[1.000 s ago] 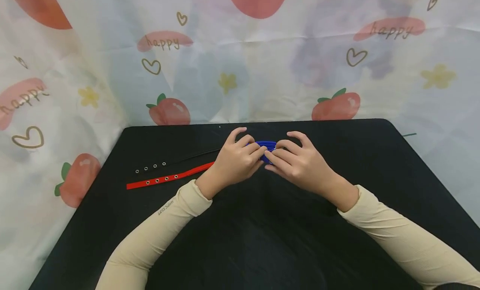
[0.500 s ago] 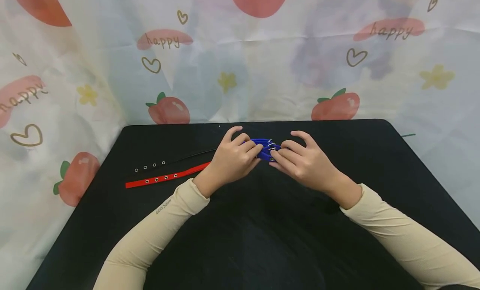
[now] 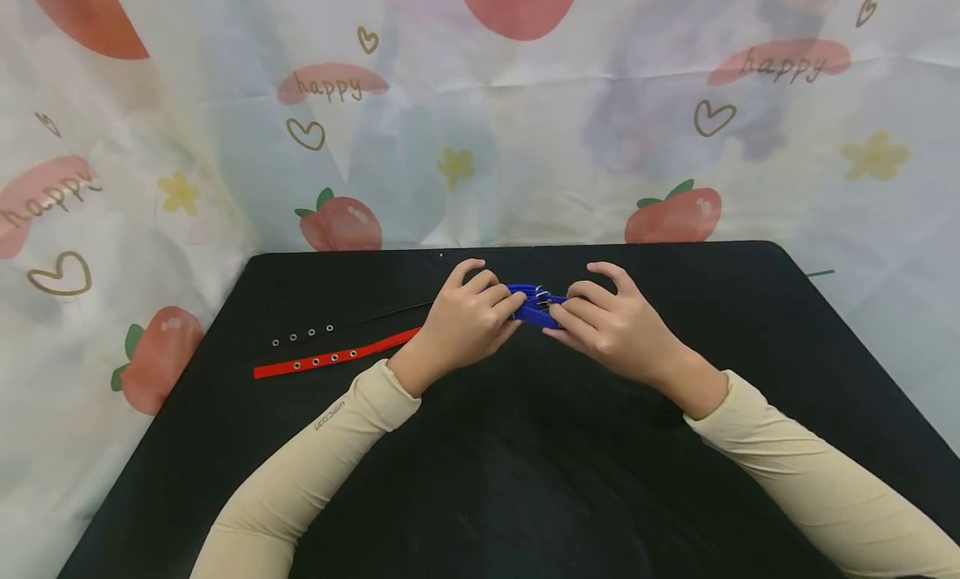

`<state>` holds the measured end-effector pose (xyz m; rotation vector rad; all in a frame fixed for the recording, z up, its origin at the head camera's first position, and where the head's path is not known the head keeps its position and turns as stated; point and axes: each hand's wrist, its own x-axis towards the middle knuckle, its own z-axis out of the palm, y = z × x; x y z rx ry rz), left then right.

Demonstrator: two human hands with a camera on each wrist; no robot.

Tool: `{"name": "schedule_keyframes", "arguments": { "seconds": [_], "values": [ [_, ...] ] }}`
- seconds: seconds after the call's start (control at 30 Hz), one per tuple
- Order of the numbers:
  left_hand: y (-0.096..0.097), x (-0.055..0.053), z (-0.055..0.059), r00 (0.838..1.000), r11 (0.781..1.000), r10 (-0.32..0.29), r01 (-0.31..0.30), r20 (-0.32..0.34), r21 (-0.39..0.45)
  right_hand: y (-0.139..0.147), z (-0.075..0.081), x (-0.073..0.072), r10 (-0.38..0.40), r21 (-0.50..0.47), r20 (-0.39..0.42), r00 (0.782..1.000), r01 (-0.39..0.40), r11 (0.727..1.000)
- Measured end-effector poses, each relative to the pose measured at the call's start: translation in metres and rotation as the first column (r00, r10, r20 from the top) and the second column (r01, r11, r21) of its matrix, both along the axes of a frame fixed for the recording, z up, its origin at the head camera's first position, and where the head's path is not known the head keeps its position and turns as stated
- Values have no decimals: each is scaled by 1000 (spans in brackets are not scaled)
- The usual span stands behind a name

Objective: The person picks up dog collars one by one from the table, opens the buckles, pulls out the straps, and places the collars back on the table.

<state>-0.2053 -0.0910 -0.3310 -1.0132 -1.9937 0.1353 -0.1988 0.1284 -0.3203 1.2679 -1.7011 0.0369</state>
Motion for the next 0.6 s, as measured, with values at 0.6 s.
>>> {"name": "schedule_keyframes", "arguments": {
  "seconds": [0.6],
  "values": [
    [-16, -11, 0, 1000, 998, 5, -7, 29, 63, 8, 5, 8, 132, -30, 36, 991, -131, 991]
  ]
}}
